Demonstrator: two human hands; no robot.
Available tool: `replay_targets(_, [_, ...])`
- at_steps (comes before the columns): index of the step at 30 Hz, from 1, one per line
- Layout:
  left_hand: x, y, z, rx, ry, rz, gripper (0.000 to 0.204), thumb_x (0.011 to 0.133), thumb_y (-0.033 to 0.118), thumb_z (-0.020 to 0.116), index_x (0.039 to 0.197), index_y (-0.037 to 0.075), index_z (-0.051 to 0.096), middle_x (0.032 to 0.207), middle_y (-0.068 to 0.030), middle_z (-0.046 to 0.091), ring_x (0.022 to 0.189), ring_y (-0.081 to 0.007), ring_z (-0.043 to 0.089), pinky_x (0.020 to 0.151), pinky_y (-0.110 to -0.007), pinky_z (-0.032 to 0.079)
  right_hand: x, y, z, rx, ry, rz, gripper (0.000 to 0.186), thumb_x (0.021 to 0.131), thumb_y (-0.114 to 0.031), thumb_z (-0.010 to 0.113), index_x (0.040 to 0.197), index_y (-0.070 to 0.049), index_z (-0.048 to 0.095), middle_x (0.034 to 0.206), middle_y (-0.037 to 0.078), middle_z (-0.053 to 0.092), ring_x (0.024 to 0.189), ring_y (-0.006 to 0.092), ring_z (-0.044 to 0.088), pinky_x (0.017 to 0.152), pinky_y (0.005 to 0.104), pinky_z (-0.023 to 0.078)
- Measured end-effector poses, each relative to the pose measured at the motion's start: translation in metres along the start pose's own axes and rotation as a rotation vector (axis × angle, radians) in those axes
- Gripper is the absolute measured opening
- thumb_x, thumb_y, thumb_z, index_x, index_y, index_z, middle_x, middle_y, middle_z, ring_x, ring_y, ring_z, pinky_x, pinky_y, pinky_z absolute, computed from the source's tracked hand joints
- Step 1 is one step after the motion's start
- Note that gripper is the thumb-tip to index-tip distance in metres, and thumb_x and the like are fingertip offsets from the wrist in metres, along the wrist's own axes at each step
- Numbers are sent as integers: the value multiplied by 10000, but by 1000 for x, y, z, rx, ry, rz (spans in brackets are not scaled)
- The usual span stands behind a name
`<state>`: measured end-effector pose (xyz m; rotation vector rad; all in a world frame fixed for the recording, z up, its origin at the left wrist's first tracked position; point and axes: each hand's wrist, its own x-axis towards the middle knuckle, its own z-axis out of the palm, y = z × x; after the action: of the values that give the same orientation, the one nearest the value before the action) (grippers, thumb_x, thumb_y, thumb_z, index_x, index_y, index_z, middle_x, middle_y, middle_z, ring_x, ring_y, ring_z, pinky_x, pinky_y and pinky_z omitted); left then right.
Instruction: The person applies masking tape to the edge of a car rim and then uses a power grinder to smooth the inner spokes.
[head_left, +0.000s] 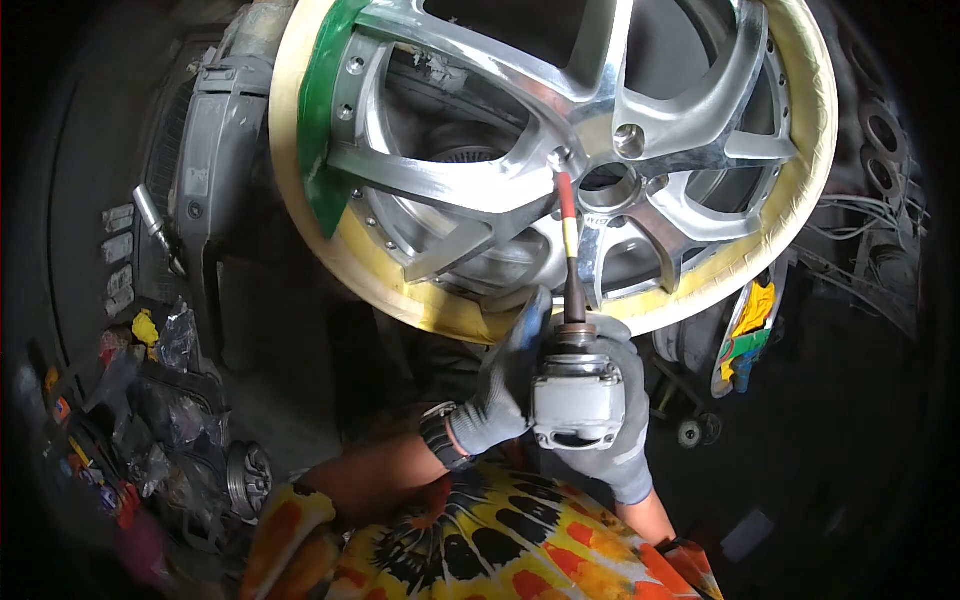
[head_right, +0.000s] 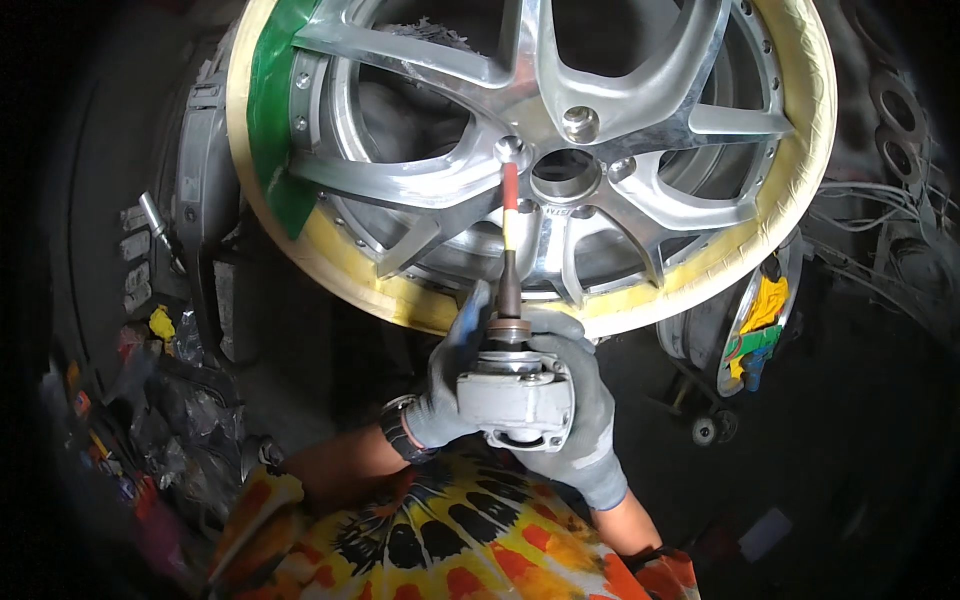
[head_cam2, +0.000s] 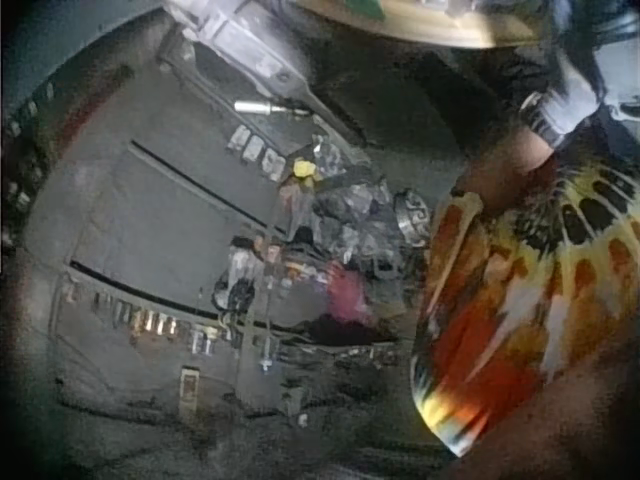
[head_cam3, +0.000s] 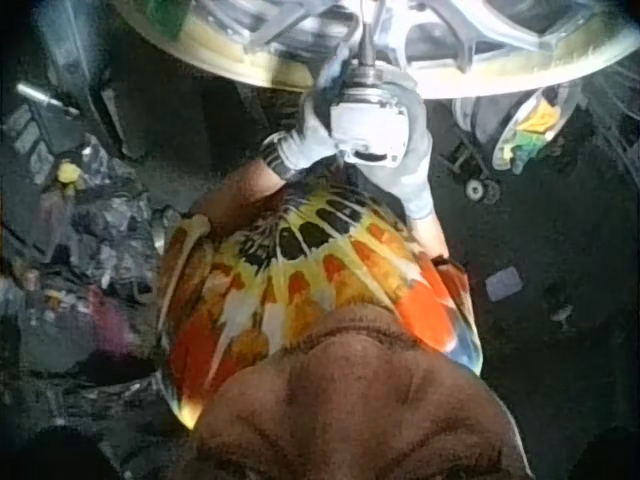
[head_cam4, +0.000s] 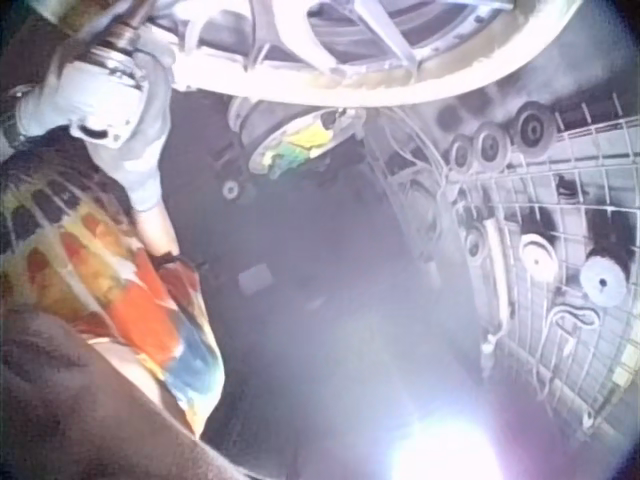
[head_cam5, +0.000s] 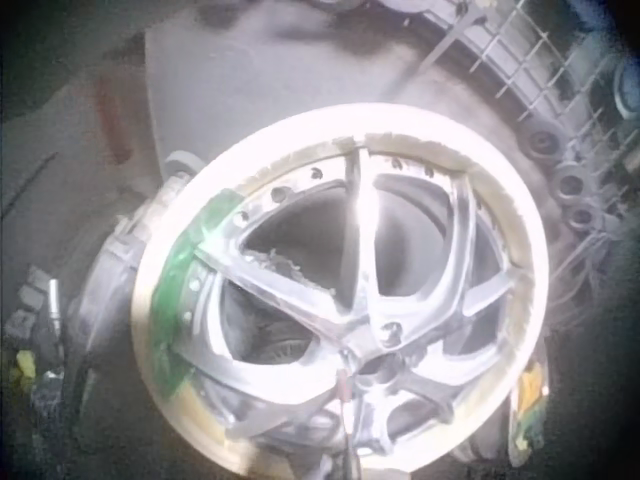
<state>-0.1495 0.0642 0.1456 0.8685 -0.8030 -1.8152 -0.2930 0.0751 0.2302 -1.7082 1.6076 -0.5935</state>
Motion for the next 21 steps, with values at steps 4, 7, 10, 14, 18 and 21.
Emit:
replay_targets(4, [-5,-57,-3,-424,-28,-345,619,1151,390,480,1525,-102,434,1404,-167,638,1217,-229,663,1121,-366,510,0,5,-4,-40,-60,-5,840,669,-190,1004,1367,-4,576,1354,225,650,1205,372,672,1023,426,547])
replay_targets(7, [-6,-68,-9,-642,-60,-518,579,1154,300,524,1556,-95,392,1490,-178,592,1276,-245,633,1159,-378,478,-4,8,3,16,-59,-6,840,666,-191,1003,1366,-4,578,1358,223,648,1208,375,669,1031,430,540])
replay_targets(10, [-8,-46,-19,-1152,-265,-408,633,1170,425,433,1517,-103,440,1443,-199,612,1274,-284,635,1169,-406,475,-5,-1,15,21,-39,-43,816,670,-199,1000,1349,-1,593,1340,221,658,1199,382,670,1033,441,533])
replay_targets(14, [-14,-27,-31,-1468,-90,-572,1028,1065,761,316,1449,-173,505,1323,-260,685,1165,-291,709,1080,-378,549,-6,-14,31,-28,-112,-25,773,713,-170,978,1340,-10,555,1350,204,642,1173,348,685,1007,426,549])
replay_targets(18, [-25,-27,-65,-1487,-255,-490,1075,1053,789,265,1443,-184,504,1363,-276,669,1178,-303,704,1104,-392,536,0,-28,59,46,-81,-90,802,698,-149,990,1352,-8,548,1374,219,624,1199,366,654,1017,432,534])
replay_targets(21, [-25,-16,-84,-1374,-233,-542,1107,1032,818,280,1450,-185,493,1354,-284,671,1209,-341,693,1132,-416,520,6,-40,75,114,-43,-51,730,688,-175,968,1295,23,615,1341,231,675,1194,409,671,1028,472,515])
